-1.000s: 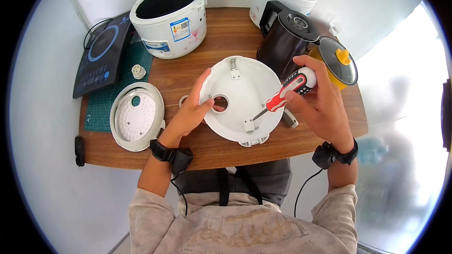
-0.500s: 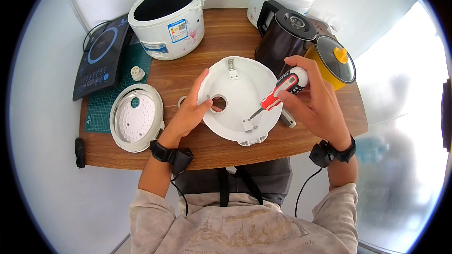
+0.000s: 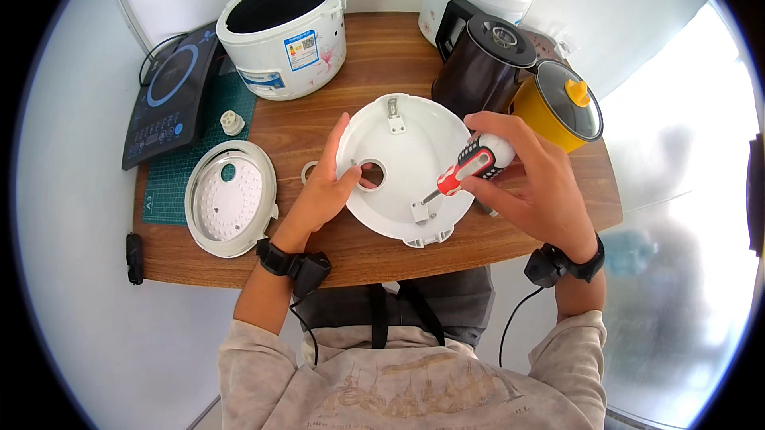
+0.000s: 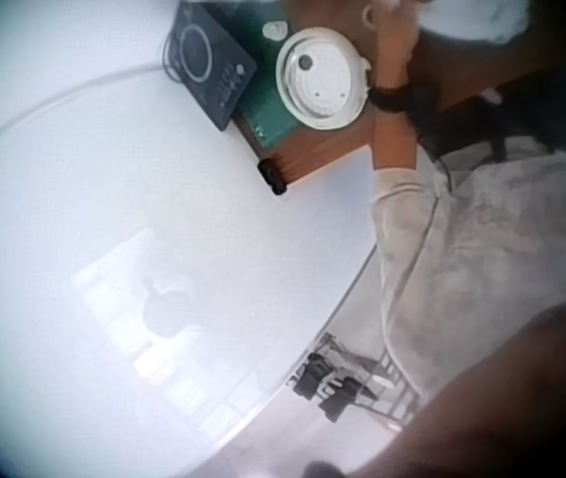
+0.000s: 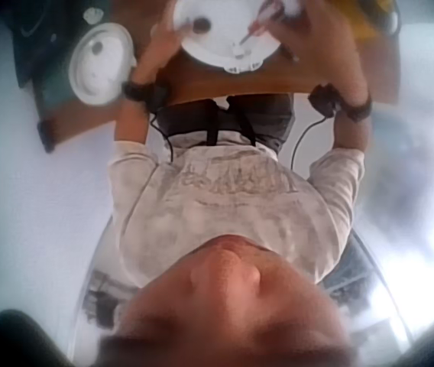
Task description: The person assembles a white plastic appliance lid by inserting a small white cylindrical component into a central hole and securing it with screws using a screwdriver. The person then places a small circular part into the center of the lid.
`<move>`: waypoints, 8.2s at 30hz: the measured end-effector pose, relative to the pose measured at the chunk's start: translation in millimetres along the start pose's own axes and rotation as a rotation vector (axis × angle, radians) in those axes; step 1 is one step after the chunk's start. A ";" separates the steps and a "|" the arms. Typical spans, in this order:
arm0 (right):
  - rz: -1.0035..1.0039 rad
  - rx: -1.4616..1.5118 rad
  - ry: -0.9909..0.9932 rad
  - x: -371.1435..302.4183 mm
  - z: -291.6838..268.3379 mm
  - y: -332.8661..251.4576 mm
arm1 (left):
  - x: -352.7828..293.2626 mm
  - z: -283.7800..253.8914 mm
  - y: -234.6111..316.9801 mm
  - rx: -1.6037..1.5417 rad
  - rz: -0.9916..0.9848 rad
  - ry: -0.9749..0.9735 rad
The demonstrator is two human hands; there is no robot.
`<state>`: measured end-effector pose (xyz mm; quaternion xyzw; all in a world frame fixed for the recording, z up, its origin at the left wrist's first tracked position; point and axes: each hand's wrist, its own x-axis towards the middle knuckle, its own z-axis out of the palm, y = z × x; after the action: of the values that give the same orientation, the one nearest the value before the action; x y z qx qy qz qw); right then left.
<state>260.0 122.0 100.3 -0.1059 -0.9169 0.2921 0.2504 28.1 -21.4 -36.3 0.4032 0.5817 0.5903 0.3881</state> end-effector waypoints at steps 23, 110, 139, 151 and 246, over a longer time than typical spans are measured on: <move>-0.179 -0.347 0.020 7.3 -12.1 -8.3 | -2.4 4.2 2.0 0.075 -0.010 0.048; -0.186 -0.506 -0.042 6.6 0.9 -23.6 | 0.4 -1.8 -18.3 0.136 0.099 0.050; -0.175 -0.549 -0.055 2.0 -1.1 -22.4 | -0.6 2.1 -9.2 0.099 0.042 0.057; -0.051 -0.372 -0.189 -0.5 -12.4 -38.7 | -1.4 0.8 -16.4 0.218 0.089 0.080; -0.025 -0.008 0.289 -30.1 1.1 -1.3 | -3.0 -5.3 -9.5 0.390 0.152 0.155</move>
<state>285.0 110.2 88.4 -0.1364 -0.8738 0.2669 0.3830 24.2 -26.0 -45.9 0.4669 0.6806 0.5235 0.2114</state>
